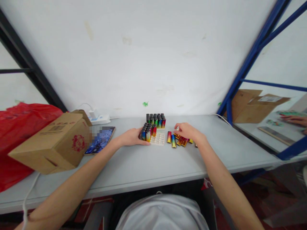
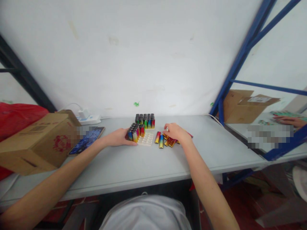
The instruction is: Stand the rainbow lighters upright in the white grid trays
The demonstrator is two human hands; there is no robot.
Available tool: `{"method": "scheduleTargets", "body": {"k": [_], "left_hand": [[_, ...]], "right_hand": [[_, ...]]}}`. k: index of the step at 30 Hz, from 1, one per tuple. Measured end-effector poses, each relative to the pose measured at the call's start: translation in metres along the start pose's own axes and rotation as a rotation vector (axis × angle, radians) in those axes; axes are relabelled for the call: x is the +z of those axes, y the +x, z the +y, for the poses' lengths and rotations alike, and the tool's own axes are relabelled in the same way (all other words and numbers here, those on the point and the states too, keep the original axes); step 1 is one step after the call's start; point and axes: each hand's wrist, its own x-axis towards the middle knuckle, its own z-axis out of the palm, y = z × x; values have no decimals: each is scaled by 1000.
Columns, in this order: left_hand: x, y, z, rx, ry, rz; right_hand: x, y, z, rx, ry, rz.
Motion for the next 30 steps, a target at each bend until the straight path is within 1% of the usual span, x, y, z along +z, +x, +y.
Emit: {"method": "scheduleTargets", "body": {"k": [4,6,8,11,14,19,25,28,30], "left_hand": [[1,0,0,2,3,-2],[1,1,0,1,1,-4],[1,1,0,3,-14,-7],[0,1,0,9,-41,-19],[0,0,1,10,-46,-17],[0,-1,3,8,-14,-12],[-1,-1,2,11,-49,-12],[0,0,1,10,-37,-3],[0,-1,2,9,-22,1]], "right_hand": [[3,3,1,84,-58,51],[4,3,-4,64,-51,104],[5,2,-15,0,-30,149],[8,1,-33,-73,-16,130],[13,2,-45,-81,1,97],[18,7,-46,-37,124,85],[20,9,-50,41,170,74],[21,10,-52,38,159,79],[20,12,-53,13,168,126]]}}
